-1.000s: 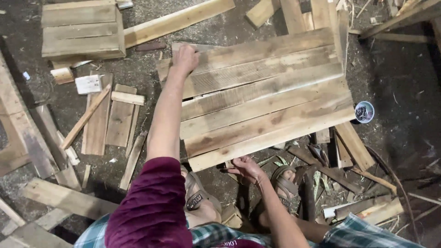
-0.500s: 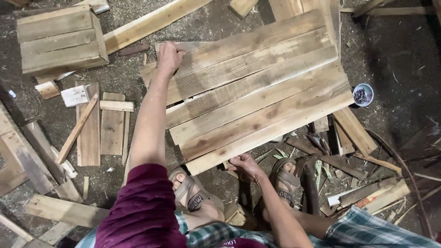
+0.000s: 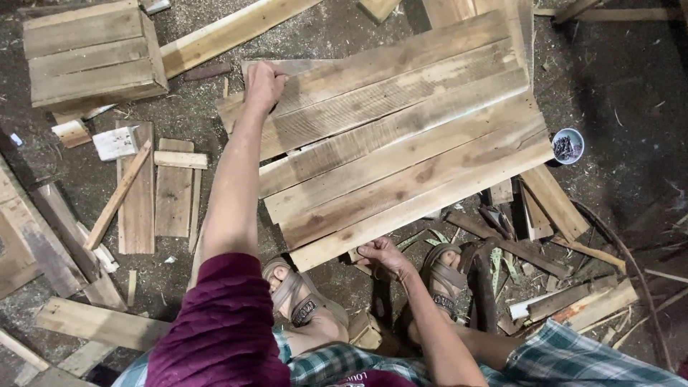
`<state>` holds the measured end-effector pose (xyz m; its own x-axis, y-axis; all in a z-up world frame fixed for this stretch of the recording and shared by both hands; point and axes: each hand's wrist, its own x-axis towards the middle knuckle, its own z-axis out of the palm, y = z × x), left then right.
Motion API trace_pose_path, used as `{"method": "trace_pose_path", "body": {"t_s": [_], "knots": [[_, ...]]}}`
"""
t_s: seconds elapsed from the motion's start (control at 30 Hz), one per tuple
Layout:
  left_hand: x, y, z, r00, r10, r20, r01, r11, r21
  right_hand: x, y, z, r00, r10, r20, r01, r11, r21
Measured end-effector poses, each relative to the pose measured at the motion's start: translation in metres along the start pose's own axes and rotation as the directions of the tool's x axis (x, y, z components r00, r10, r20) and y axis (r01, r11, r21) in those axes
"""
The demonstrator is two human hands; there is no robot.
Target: The person is assembling a wooden panel by aligning slats and hammering nails into them.
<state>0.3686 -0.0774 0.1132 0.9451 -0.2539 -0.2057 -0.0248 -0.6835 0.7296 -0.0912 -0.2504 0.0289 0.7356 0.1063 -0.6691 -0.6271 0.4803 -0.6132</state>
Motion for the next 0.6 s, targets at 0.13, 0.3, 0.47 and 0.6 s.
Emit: {"method": "trace_pose_path", "body": {"t_s": [0.13, 0.3, 0.47, 0.6], "knots": [[0.007, -0.006, 0.005, 1.000, -0.023, -0.013, 0.023, 0.999, 0.035, -0.004, -0.005, 0.006, 1.000, 0.023, -0.002, -0.023, 0.995, 0.093], [0.008, -0.013, 0.015, 0.998, -0.005, -0.063, 0.010, 0.996, 0.087, 0.000, -0.003, 0.004, 1.000, -0.010, -0.014, 0.010, 1.000, -0.003], [-0.017, 0.009, 0.000, 0.998, -0.061, -0.034, 0.063, 0.996, 0.062, -0.008, -0.014, 0.012, 0.997, 0.059, 0.055, -0.063, 0.996, 0.068], [-0.015, 0.004, 0.005, 0.996, -0.047, -0.074, 0.055, 0.993, 0.108, -0.002, -0.008, 0.007, 0.998, 0.027, 0.063, -0.025, 0.999, -0.031]]}}
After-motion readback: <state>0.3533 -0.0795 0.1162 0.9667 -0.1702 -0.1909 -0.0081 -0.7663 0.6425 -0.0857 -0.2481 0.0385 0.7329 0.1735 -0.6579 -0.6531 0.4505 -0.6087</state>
